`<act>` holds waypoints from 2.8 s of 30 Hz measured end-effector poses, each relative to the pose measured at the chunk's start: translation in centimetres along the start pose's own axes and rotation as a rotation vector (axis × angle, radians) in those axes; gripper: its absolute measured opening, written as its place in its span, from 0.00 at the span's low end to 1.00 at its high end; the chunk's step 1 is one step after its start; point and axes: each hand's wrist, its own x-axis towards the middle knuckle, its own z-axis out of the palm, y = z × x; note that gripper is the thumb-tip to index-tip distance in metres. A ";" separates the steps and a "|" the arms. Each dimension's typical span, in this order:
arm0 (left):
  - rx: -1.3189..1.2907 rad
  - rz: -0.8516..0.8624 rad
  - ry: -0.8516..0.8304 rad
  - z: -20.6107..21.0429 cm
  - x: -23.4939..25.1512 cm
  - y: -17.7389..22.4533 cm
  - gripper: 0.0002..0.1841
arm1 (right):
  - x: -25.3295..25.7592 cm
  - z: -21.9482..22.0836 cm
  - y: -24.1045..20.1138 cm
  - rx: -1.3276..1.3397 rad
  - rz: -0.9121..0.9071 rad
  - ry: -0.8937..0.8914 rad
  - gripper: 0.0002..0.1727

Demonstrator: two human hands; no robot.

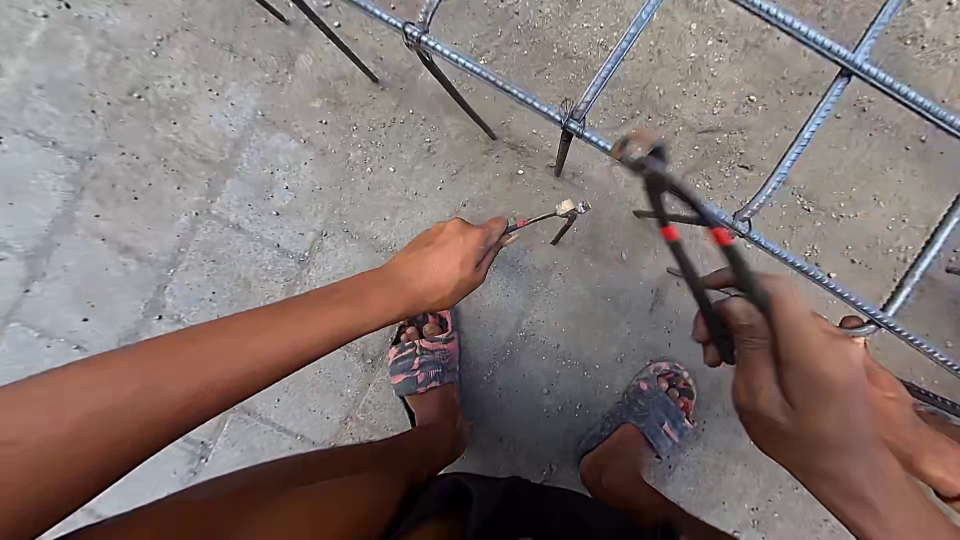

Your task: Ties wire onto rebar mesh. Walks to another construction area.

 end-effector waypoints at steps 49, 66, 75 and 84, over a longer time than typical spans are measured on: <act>0.037 0.006 -0.015 0.4 -0.8 0.7 0.13 | -1.8 4.5 3.5 -0.247 0.080 -0.086 0.26; 0.041 -0.007 -0.024 0.3 0.2 0.6 0.12 | -0.6 -0.1 1.6 0.091 -0.042 0.205 0.21; 0.042 -0.006 -0.038 0.7 0.0 0.3 0.13 | -1.4 -0.8 1.6 0.041 -0.011 0.102 0.23; 0.067 0.003 -0.012 1.5 -0.9 0.8 0.10 | -3.2 2.2 4.3 -0.145 0.109 -0.094 0.27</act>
